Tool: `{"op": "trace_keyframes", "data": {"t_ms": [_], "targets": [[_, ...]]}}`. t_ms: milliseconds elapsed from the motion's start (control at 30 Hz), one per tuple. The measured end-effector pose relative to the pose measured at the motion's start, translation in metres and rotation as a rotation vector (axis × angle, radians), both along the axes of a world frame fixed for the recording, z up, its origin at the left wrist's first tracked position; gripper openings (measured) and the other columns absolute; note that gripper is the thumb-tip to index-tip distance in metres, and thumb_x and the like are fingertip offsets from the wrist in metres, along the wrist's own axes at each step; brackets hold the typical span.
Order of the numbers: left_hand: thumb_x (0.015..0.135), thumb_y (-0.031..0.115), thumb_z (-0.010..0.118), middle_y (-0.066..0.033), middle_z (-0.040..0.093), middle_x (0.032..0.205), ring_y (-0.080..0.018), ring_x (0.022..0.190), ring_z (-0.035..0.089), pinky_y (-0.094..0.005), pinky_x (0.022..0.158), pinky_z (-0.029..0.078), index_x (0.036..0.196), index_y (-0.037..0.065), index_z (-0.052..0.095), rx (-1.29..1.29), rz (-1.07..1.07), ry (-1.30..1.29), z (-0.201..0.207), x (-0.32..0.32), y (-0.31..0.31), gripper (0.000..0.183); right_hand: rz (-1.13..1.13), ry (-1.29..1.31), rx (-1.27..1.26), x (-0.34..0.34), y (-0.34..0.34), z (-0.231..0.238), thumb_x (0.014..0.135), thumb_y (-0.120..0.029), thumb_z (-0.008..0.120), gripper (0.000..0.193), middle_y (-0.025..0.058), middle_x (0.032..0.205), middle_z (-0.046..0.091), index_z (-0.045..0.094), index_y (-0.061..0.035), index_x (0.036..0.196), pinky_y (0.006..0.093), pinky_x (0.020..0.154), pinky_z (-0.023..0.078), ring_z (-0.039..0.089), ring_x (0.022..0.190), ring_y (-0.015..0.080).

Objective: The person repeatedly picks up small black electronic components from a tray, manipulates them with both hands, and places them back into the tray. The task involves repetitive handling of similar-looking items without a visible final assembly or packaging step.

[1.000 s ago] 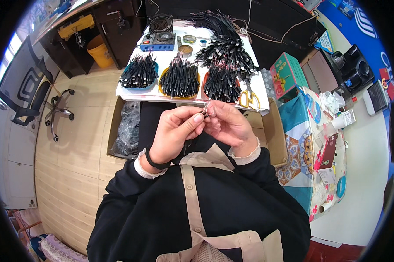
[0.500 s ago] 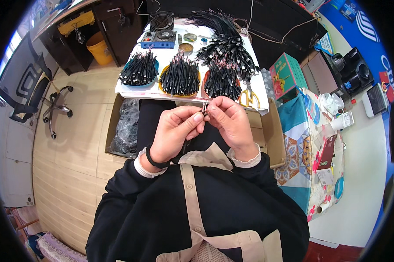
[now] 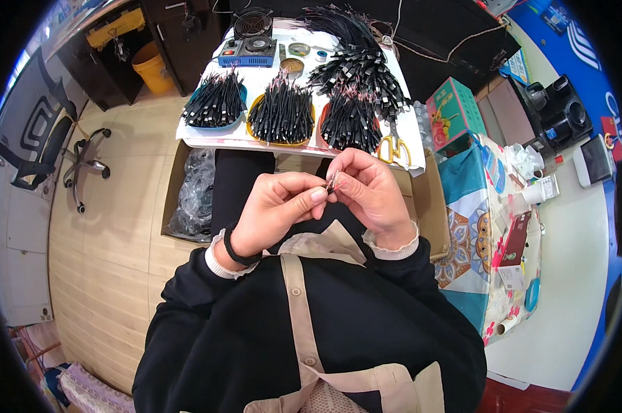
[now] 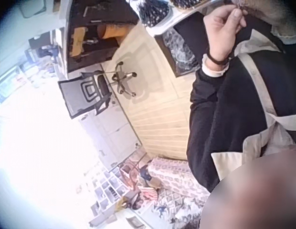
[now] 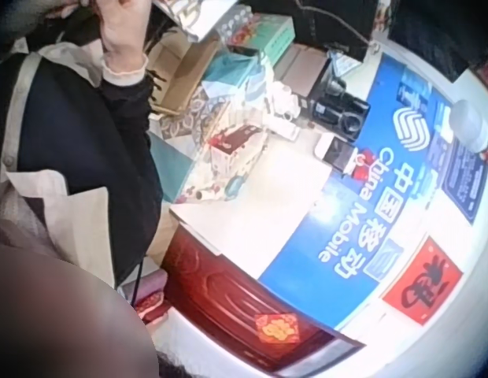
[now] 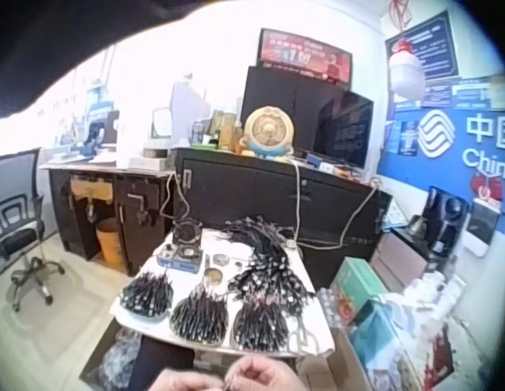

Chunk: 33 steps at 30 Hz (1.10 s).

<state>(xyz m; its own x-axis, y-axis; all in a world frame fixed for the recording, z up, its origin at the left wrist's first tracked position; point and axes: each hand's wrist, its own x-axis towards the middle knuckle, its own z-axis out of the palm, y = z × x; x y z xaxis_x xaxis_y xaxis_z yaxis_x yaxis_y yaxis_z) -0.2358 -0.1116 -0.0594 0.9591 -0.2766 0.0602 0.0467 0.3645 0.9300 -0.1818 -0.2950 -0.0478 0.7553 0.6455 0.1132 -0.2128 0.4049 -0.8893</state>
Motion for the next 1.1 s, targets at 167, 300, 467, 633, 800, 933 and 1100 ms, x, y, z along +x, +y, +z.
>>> {"op": "trace_keyframes", "data": {"t_ms": [167,300,467,633,800,933,1100], "targets": [[0.096,0.011,0.06,0.0022,0.062,0.074,-0.0002,0.063,0.049,-0.0149,0.054,0.038,0.102,-0.002,0.068,0.12,0.026,-0.069,0.002,-0.003,0.0,0.017,0.069,0.181,0.005,0.001,-0.003,-0.003,0.093,-0.011,0.063,0.012,0.0023,0.09,0.058,0.055,-0.0021,0.098,0.023,0.071,0.049,0.057,0.079,0.0089],[0.096,0.008,0.059,0.0003,0.064,0.076,-0.0018,0.065,0.051,-0.0169,0.056,0.041,0.104,-0.003,0.068,0.145,0.046,-0.103,0.0,-0.006,-0.002,0.017,0.138,0.162,-0.028,0.003,-0.005,-0.006,0.093,-0.011,0.062,0.016,0.0023,0.092,0.058,0.052,-0.0033,0.101,0.0239,0.069,0.05,0.058,0.079,0.01],[0.094,0.005,0.059,-0.0028,0.064,0.074,-0.0005,0.059,0.045,-0.0148,0.05,0.032,0.103,-0.004,0.068,0.029,0.07,-0.03,-0.008,-0.003,-0.007,0.015,0.104,0.213,-0.036,-0.002,0.001,-0.015,0.093,-0.013,0.061,0.024,0.0021,0.099,0.055,0.047,-0.0069,0.112,0.0212,0.062,0.045,0.055,0.073,0.0078],[0.096,0.007,0.058,-0.0026,0.063,0.073,-0.0009,0.058,0.044,-0.0152,0.05,0.031,0.101,-0.004,0.068,0.001,-0.007,0.001,-0.005,0.003,-0.002,0.016,0.133,0.243,0.056,0.005,0.002,-0.016,0.095,-0.013,0.061,0.024,-0.0019,0.094,0.054,0.05,-0.0074,0.116,0.0169,0.06,0.039,0.052,0.075,0.0044],[0.096,0.009,0.057,-0.0024,0.063,0.074,-0.0008,0.059,0.045,-0.0153,0.051,0.03,0.1,-0.003,0.068,0.028,-0.008,0.006,-0.003,0.003,-0.001,0.017,0.128,0.208,0.023,0.007,0.002,-0.017,0.095,-0.014,0.061,0.027,-0.0027,0.094,0.052,0.049,-0.0079,0.118,0.0163,0.059,0.038,0.05,0.074,0.0033],[0.096,0.006,0.056,-0.0019,0.063,0.075,-0.001,0.06,0.046,-0.0154,0.052,0.032,0.102,-0.004,0.067,0.053,0.012,0.051,-0.007,0.0,-0.001,0.016,0.023,0.127,-0.044,-0.001,0.004,-0.022,0.094,-0.013,0.061,0.032,0.0004,0.098,0.05,0.045,-0.006,0.12,0.0174,0.064,0.041,0.049,0.079,0.0049],[0.096,0.005,0.057,-0.0025,0.064,0.075,-0.0011,0.06,0.046,-0.0154,0.051,0.035,0.102,-0.004,0.067,0.162,0.093,-0.028,-0.013,-0.001,-0.006,0.015,-0.141,-0.205,-0.179,-0.007,0.006,-0.028,0.094,-0.009,0.06,0.036,0.0024,0.101,0.047,0.042,-0.0062,0.126,0.0205,0.08,0.044,0.047,0.093,0.0083]]}}
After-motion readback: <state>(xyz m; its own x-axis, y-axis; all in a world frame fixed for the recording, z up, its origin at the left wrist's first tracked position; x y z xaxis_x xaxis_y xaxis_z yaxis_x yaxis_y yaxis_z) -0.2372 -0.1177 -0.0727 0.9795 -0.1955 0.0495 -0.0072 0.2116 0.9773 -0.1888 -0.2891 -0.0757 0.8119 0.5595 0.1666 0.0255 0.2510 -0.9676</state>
